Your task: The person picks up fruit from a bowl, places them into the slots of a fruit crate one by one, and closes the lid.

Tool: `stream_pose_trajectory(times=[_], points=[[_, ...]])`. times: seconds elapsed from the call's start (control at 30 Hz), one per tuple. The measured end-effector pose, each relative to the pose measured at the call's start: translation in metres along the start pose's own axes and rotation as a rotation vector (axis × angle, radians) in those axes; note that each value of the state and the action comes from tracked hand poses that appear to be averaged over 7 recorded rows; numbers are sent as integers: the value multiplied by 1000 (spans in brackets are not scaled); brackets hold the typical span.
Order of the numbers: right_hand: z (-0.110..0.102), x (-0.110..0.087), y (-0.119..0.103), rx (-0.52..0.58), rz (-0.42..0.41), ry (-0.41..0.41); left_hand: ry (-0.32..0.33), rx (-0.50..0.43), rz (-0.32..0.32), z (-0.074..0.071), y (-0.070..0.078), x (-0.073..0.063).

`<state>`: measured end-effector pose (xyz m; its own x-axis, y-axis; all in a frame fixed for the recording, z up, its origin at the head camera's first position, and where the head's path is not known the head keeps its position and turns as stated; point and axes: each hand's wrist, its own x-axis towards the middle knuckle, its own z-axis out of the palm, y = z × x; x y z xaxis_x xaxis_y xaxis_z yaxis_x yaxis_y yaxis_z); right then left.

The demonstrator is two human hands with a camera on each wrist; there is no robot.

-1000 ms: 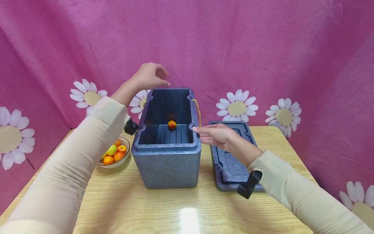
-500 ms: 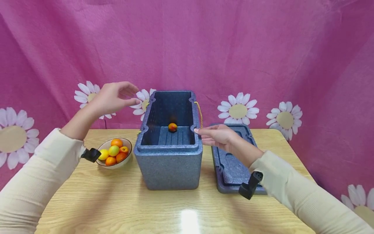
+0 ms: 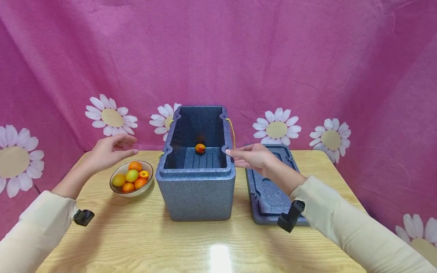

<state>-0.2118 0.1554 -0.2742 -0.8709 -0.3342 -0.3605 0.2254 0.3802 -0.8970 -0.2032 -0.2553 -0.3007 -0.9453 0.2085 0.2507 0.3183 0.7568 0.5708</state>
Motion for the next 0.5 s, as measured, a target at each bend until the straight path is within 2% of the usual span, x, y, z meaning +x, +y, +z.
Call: stream_pose_trajectory(times=[0.1, 0.23, 0.5], points=[[0, 0, 0, 13, 1, -3, -2, -5, -8, 11, -13, -9], [1, 0, -1, 26, -4, -6, 16, 10, 11, 27, -29, -20], [-1, 1, 2, 21, -2, -5, 55, 85, 34, 53, -49, -41]])
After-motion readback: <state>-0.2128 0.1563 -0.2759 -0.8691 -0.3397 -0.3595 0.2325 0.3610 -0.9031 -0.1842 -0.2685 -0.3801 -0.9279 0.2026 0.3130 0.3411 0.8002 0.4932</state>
